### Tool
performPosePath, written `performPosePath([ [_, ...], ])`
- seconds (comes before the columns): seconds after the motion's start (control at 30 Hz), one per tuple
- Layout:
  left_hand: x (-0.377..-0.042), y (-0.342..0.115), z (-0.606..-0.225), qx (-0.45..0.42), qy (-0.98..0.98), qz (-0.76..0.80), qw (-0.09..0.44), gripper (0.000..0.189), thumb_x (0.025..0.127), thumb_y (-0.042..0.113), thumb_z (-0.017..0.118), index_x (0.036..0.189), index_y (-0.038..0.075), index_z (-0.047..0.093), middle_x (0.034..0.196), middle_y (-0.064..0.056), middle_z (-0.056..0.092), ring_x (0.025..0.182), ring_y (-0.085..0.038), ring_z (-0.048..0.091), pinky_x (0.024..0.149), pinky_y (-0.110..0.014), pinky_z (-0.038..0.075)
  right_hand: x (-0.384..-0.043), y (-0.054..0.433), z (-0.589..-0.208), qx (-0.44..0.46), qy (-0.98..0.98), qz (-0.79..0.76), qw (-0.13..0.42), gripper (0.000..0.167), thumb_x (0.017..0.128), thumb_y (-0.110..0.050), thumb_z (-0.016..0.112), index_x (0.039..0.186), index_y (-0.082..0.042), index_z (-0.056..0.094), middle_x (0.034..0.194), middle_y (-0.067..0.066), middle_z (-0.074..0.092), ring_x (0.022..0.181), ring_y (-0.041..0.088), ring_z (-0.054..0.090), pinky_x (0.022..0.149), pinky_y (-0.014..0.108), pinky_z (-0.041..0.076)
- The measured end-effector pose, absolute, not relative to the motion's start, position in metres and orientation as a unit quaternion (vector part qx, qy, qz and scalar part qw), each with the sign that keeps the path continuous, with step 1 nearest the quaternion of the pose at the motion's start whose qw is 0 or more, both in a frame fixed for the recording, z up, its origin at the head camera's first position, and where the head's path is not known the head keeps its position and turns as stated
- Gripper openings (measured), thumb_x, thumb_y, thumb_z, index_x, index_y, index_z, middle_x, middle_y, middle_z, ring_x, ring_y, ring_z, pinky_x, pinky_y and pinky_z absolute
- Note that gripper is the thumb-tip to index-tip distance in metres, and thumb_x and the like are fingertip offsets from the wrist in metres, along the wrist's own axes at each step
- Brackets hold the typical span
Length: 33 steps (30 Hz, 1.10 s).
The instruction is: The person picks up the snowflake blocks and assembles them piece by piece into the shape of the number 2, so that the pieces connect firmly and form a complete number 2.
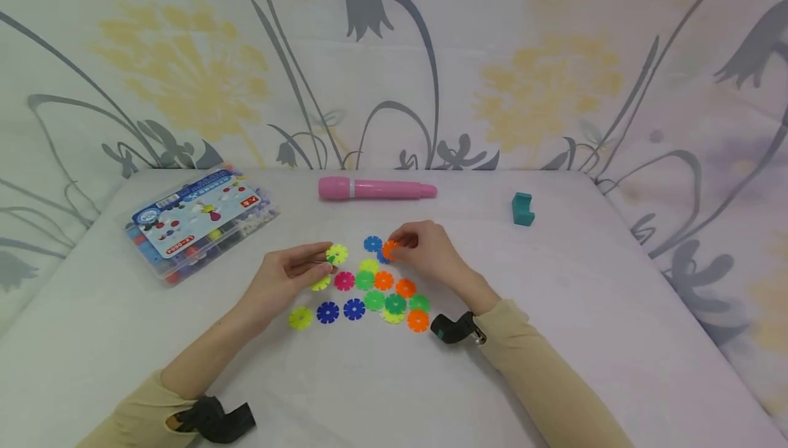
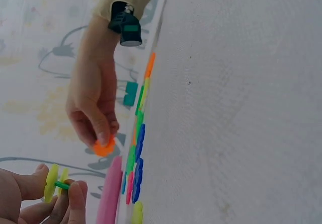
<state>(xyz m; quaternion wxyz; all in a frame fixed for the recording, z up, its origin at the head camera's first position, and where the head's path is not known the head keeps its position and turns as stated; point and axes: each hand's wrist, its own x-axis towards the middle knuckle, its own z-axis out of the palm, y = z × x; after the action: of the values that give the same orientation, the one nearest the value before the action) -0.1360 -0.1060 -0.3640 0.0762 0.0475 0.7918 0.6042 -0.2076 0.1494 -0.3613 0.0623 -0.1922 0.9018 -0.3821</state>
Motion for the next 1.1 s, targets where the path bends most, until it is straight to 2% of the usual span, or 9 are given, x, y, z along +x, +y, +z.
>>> performPosePath([
  [0.17, -0.137, -0.104, -0.365, 0.043, 0.79, 0.607, 0.078, 0.044, 0.096, 0.013, 0.067, 0.139, 0.009, 0.059, 0.124, -0.011, 0.069, 0.115, -0.025, 0.067, 0.102, -0.036, 0.051, -0.2, 0.139, -0.347, -0.231, 0.886, -0.401, 0.025, 0.013, 0.093, -0.014, 0.071, 0.1, -0.005, 0.074, 0.087, 0.008, 0.072, 0.076, 0.021, 0.063, 0.073, 0.03, 0.054],
  [0.4, -0.137, -0.104, -0.364, 0.038, 0.79, 0.607, 0.075, 0.044, 0.096, 0.014, 0.067, 0.139, 0.011, 0.059, 0.124, -0.01, 0.068, 0.118, -0.025, 0.066, 0.103, -0.036, 0.05, -0.189, 0.129, -0.352, -0.246, 0.859, -0.446, 0.044, 0.016, 0.096, -0.014, 0.068, 0.103, -0.002, 0.075, 0.082, 0.012, 0.073, 0.073, 0.026, 0.068, 0.063, 0.03, 0.057],
  [0.57, -0.138, -0.104, -0.365, 0.041, 0.79, 0.607, 0.075, 0.043, 0.096, 0.011, 0.066, 0.139, 0.009, 0.06, 0.124, -0.011, 0.069, 0.117, -0.026, 0.066, 0.102, -0.036, 0.05, -0.184, 0.127, -0.353, -0.247, 0.849, -0.465, 0.048, 0.017, 0.095, -0.011, 0.067, 0.104, 0.001, 0.076, 0.084, 0.015, 0.073, 0.075, 0.025, 0.068, 0.07, 0.036, 0.06],
  [0.77, -0.138, -0.105, -0.364, 0.045, 0.791, 0.606, 0.073, 0.043, 0.096, 0.01, 0.066, 0.138, 0.008, 0.06, 0.124, -0.012, 0.069, 0.116, -0.026, 0.067, 0.102, -0.036, 0.051, -0.182, 0.124, -0.352, -0.256, 0.846, -0.464, 0.052, 0.018, 0.095, -0.009, 0.067, 0.106, 0.002, 0.075, 0.086, 0.014, 0.074, 0.078, 0.026, 0.07, 0.074, 0.037, 0.061],
  [1.1, -0.138, -0.104, -0.365, 0.04, 0.792, 0.605, 0.071, 0.043, 0.096, 0.011, 0.067, 0.138, 0.008, 0.06, 0.123, -0.012, 0.069, 0.116, -0.026, 0.067, 0.101, -0.036, 0.051, -0.181, 0.124, -0.357, -0.27, 0.848, -0.454, 0.043, 0.015, 0.093, -0.009, 0.07, 0.101, 0.0, 0.078, 0.086, 0.013, 0.075, 0.074, 0.023, 0.069, 0.066, 0.024, 0.057],
])
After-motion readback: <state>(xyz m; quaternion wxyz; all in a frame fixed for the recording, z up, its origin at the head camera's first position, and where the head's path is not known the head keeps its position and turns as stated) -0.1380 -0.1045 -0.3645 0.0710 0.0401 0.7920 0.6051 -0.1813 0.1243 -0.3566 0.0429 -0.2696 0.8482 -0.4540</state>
